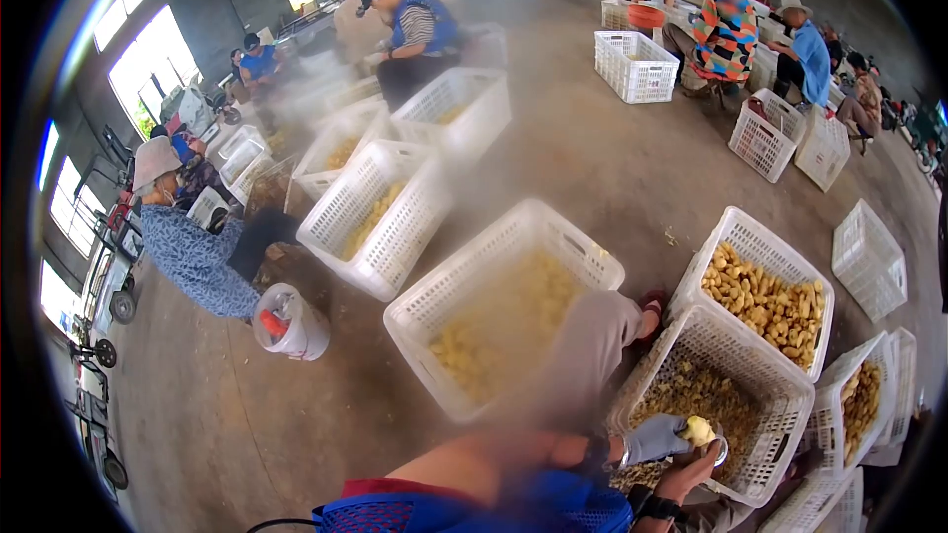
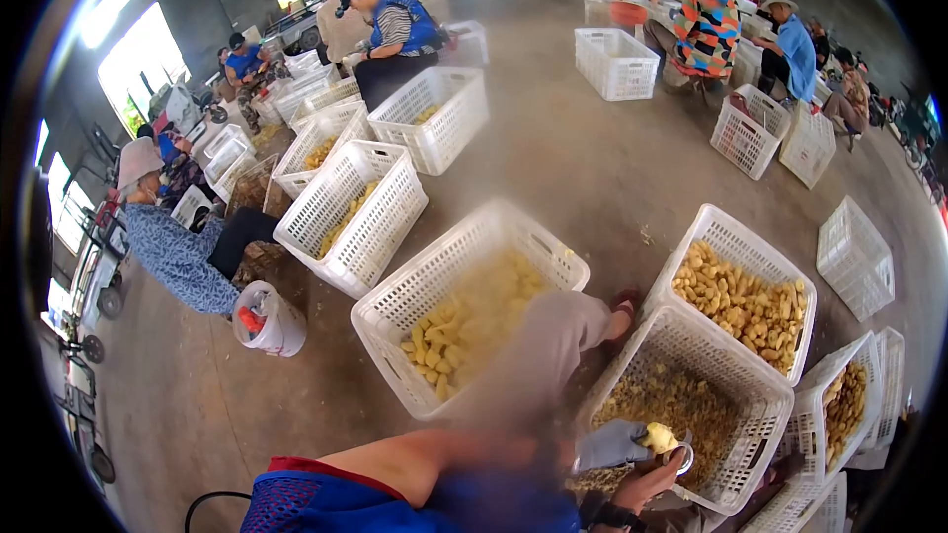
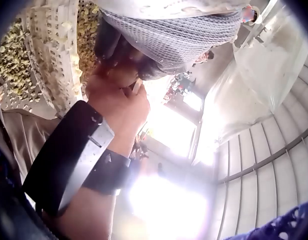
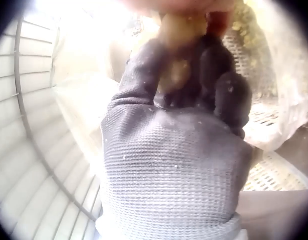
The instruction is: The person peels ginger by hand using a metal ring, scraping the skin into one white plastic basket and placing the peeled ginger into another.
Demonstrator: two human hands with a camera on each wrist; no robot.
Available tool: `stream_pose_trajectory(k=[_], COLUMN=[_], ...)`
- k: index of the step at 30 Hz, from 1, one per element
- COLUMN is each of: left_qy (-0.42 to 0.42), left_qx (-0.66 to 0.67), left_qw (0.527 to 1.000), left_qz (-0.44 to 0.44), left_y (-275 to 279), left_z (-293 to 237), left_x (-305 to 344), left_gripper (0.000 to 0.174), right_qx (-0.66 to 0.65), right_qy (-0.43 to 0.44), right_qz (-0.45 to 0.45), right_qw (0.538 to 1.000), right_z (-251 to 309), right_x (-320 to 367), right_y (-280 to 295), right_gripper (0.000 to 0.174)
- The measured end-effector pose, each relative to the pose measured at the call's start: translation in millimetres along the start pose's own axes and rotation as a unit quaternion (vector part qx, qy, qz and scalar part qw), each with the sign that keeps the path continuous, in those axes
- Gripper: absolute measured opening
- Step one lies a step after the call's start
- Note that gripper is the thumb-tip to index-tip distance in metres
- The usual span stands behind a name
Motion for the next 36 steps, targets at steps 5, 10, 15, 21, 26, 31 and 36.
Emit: stream_pose_trajectory(k=[5, 10, 15, 21, 26, 31, 36], left_qy=[0.047, 0.101, 0.102, -0.028, 0.102, 0.045, 0.099], left_qx=[0.087, 0.134, 0.019, 0.174, 0.101, 0.143, 0.122], left_qw=[0.995, 0.986, 0.994, 0.983, 0.984, 0.987, 0.988], left_qz=[-0.03, -0.002, 0.031, 0.059, 0.102, 0.062, -0.007], left_y=[-8.2, -14.4, -17.5, -15.0, 4.6, -2.1, -3.7], left_z=[10.2, 17.3, 26.3, 35.4, -3.3, -14.9, -33.5], left_x=[-3.1, -1.6, -9.7, -1.1, -0.6, 2.1, 2.3], left_gripper=[0.033, 0.032, 0.03, 0.03, 0.034, 0.034, 0.025], right_qx=[-0.182, -0.247, -0.016, -0.313, -0.182, -0.045, -0.158], right_qy=[-0.271, -0.304, -0.055, -0.516, -0.434, -0.395, -0.565], right_qz=[-0.043, -0.023, 0.048, -0.028, -0.139, -0.084, -0.046], right_qw=[0.944, 0.92, 0.997, 0.797, 0.871, 0.914, 0.809], right_z=[-28.6, -37.8, -32.6, 4.3, 35.8, 51.1, 88.7], right_x=[2.5, 7.1, 3.8, 0.9, -26.2, -32.2, -39.9], right_y=[-10.1, -12.3, -2.0, -13.5, 1.7, 14.3, 37.9], right_gripper=[0.054, 0.056, 0.054, 0.033, 0.032, 0.033, 0.039])
Point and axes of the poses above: each hand's wrist, its own x-axis away from the middle knuckle, its own y-axis out of the back of the hand, z = x × y, the point moved 6 cm from there along -x, towards the middle knuckle, and after that the axes turned 13 degrees about -z, right-handed, at the moved point
